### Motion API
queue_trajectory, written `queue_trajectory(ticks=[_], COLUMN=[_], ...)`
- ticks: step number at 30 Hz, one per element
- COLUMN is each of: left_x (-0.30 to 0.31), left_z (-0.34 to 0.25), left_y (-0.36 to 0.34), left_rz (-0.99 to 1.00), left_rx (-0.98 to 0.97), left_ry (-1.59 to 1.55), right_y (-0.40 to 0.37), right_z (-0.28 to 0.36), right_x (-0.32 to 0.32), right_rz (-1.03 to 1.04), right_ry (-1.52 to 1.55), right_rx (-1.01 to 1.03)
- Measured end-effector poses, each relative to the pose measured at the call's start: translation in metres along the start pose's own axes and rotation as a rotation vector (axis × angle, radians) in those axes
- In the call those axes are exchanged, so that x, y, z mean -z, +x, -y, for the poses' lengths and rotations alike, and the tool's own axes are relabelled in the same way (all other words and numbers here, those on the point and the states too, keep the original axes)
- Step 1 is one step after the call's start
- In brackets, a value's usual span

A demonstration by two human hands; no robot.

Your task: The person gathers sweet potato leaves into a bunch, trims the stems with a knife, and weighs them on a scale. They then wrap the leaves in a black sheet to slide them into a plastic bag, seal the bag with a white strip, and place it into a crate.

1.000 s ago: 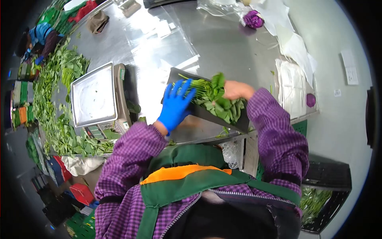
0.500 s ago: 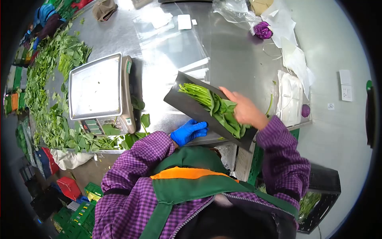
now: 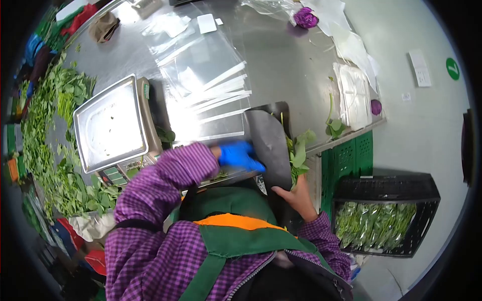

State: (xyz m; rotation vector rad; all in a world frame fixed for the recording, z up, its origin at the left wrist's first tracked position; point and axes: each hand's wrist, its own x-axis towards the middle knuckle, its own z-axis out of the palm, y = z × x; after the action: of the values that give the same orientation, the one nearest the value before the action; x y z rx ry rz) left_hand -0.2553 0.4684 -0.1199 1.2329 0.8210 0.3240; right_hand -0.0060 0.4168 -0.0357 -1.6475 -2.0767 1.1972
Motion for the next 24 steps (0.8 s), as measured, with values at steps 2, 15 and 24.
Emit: queue_trajectory(ticks=[2,15,24], left_x=[0.065,0.199,0.085], left_z=[-0.006,-0.015,-0.045], left_y=[0.003,0.001,-0.009], left_rz=[-0.079,-0.642,-0.757], left_rx=[-0.104,0.082,-0.378], left_ry=[0.030,0.967,0.702], right_y=[-0.015,-0.043,-0.021], right_z=[-0.007,-0.048,-0.015], right_x=[-0.008,-0.045,-0.029], right_rz=[-0.080,-0.264,-0.095], right_ry=[0.124,0.071,-0.067], right_rx=[-0.028,0.116,0.165])
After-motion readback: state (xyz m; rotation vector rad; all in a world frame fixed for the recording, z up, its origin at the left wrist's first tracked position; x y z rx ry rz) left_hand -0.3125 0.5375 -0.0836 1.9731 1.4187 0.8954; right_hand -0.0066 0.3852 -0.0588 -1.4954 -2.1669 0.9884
